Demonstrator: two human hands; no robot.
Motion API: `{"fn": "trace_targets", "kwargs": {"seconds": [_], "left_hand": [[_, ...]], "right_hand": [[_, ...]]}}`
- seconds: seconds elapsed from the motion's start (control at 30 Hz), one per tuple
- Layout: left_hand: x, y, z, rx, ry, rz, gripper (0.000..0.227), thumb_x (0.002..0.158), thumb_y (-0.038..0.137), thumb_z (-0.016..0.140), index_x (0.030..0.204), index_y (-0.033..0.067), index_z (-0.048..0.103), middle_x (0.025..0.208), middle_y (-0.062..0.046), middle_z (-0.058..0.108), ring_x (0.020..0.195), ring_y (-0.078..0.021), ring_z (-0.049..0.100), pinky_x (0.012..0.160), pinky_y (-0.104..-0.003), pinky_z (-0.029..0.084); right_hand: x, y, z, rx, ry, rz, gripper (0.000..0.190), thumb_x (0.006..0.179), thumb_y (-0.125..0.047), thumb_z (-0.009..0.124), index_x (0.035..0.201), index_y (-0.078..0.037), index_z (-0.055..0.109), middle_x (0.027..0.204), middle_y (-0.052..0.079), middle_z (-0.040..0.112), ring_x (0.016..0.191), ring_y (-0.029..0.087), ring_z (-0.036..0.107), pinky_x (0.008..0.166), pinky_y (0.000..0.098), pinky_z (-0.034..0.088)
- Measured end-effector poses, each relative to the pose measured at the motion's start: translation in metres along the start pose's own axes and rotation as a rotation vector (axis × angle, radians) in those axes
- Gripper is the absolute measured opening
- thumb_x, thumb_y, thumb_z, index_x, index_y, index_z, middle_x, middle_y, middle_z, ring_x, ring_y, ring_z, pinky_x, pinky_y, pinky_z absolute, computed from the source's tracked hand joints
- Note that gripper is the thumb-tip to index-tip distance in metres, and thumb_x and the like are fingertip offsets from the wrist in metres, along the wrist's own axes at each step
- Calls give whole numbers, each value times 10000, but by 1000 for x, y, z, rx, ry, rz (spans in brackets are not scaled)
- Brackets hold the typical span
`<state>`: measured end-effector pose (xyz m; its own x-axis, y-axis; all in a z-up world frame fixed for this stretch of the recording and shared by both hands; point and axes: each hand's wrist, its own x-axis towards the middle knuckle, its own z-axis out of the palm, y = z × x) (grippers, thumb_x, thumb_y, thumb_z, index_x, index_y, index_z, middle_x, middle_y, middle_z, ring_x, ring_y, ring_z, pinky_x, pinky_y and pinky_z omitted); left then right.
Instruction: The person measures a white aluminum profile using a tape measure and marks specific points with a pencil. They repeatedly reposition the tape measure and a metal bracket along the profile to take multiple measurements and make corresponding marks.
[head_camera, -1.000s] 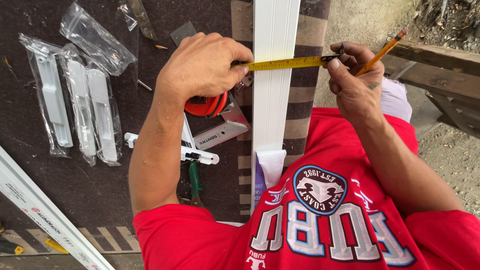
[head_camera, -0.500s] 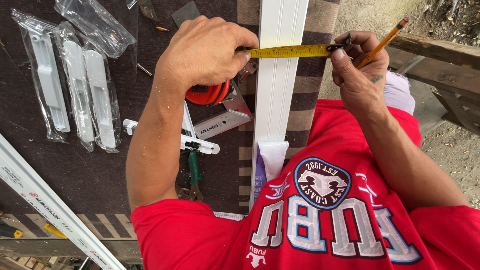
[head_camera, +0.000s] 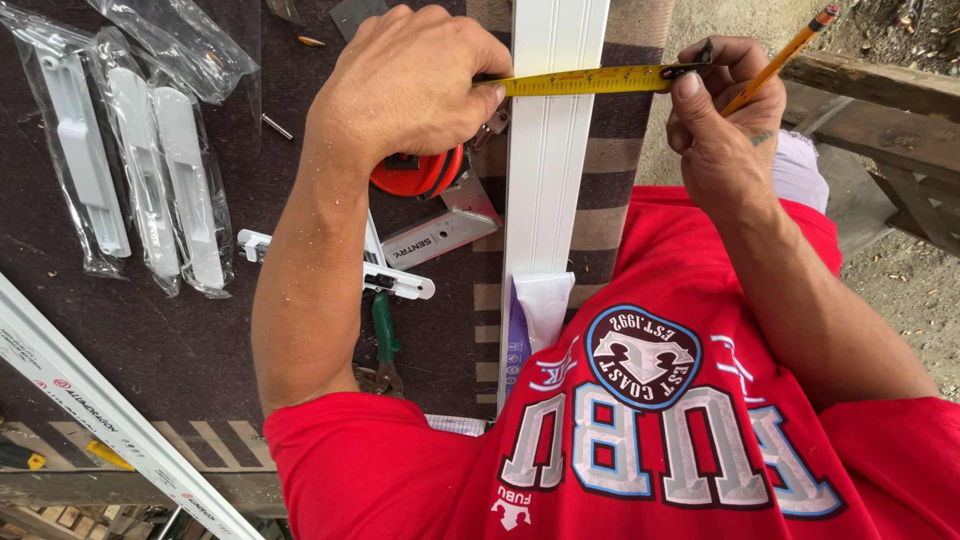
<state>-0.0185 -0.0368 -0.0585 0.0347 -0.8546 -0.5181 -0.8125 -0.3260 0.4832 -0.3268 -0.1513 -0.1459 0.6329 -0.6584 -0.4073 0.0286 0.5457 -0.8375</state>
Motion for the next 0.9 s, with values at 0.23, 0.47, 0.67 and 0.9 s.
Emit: {"fn": "trace_targets", "kwargs": {"seconds": [0.23, 0.47, 0.67, 0.9], "left_hand": [[2, 6, 3, 50, 15, 6, 172, 937, 213, 708, 1049, 140, 816, 701, -88, 758, 548, -203, 707, 662, -436, 607], [3, 7, 4, 20, -14, -24, 194, 949, 226, 683, 1085, 147, 798, 698, -73, 752, 520, -189, 688, 530, -398, 590], [2, 7, 8, 25, -24, -31, 243, 976, 249, 649, 1172, 156, 758, 724, -47, 762, 542, -164, 707, 523, -380, 595], [3, 6, 11, 9, -58, -55, 257, 1004, 257, 604, 1214, 179, 730, 747, -44, 764, 564, -172, 721, 502, -382, 601]], "right_hand": [[-5, 4, -8, 11, -21, -16, 211, 1150, -106, 727, 1230, -39, 544, 1086, 67, 641, 649, 78, 555, 533, 206, 438], [-3, 7, -14, 23, -27, -34, 202, 1162, -97, 739, 1229, -34, 559, 972, 50, 599, 596, 85, 531, 501, 201, 412], [-5, 7, -14, 18, -33, -29, 186, 1184, -89, 729, 1227, -40, 554, 1044, 52, 605, 612, 82, 523, 514, 199, 417], [-4, 10, -14, 1, -17, -34, 180, 1167, -108, 709, 1228, -40, 554, 1032, 69, 614, 593, 88, 514, 496, 200, 400]]}}
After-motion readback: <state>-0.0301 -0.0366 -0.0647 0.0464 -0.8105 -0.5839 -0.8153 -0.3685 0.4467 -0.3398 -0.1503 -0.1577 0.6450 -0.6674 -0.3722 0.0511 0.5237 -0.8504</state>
